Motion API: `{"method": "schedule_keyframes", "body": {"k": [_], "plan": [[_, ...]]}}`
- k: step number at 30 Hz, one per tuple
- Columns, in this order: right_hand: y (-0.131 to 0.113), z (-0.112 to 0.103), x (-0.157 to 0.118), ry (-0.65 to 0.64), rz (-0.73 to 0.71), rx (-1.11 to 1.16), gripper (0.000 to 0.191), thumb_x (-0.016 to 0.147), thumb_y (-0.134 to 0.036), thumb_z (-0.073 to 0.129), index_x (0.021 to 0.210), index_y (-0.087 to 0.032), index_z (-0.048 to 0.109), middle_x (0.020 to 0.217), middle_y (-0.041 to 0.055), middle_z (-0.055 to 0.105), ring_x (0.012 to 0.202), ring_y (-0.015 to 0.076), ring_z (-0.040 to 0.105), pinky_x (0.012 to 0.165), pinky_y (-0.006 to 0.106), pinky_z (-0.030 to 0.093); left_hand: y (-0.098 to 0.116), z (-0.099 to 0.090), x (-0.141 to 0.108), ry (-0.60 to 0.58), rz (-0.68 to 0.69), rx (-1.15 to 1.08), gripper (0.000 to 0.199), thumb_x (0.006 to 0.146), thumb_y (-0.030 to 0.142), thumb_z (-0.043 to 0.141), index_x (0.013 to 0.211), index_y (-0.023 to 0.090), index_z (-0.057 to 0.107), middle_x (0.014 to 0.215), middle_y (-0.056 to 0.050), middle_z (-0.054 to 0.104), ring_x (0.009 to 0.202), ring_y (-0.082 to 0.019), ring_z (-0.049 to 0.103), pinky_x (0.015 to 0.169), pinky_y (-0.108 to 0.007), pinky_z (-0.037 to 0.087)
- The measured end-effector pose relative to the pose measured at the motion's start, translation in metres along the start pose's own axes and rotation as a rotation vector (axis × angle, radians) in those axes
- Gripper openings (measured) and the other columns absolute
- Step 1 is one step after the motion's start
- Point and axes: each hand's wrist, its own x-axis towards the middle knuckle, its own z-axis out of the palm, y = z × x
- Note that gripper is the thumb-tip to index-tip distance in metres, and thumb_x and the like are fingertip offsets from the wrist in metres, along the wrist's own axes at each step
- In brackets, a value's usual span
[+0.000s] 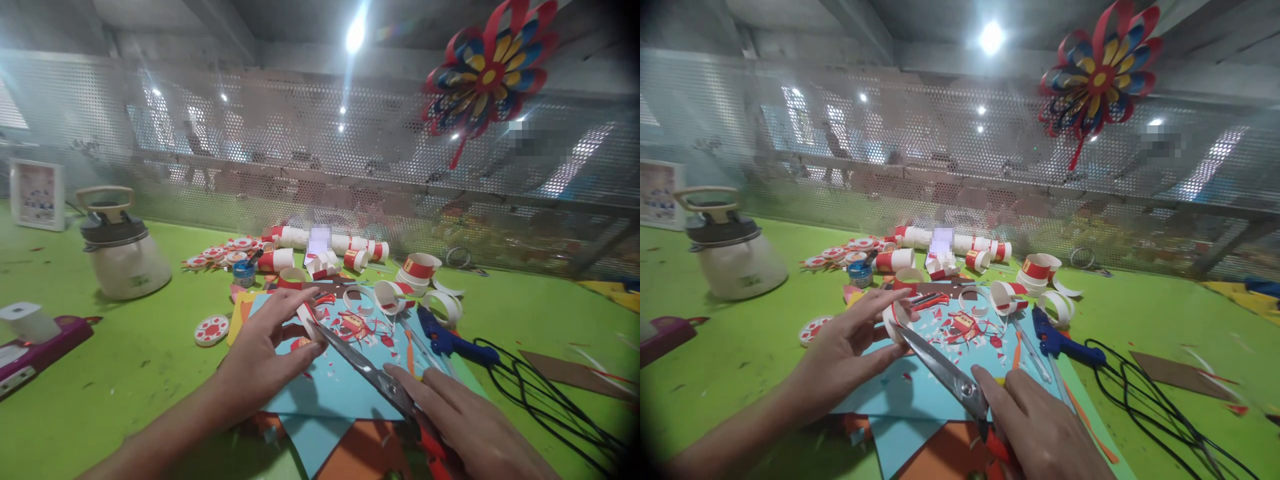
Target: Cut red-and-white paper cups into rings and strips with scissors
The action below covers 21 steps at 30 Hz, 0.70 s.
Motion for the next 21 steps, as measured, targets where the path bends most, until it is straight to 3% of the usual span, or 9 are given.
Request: {"method": "schedule_keyframes", "body": {"k": [9,21], "plan": [[0.006,0.001,-0.004,-0.102,0.02,0.051,0.047,0.086,-0.01,0.043,0.132,-0.015,0.046,0.087,0.0079,0.062,0.076,0.0199,0.065,0.063,0.029,0.053,-0.001,-0.002,0.001,-0.044,-0.025,0.019,0.054,0.078,0.016,0.066,0.129,0.032,0.054,0.129,-0.006,0.05,0.113,-0.023,0.056,0.091,-0.037,0.055],[0.005,-0.009,-0.001,-0.068,-0.007,-0.01,0.041,0.086,-0.011,0.041,0.124,-0.012,0.055,0.084,0.0092,0.065,0.072,0.0204,0.066,0.06,0.029,0.053,0.002,0.0,0.001,-0.065,-0.08,0.033,0.055,0.077,0.022,0.066,0.13,0.026,0.053,0.127,-0.01,0.052,0.102,-0.022,0.06,0.088,-0.039,0.055]]}}
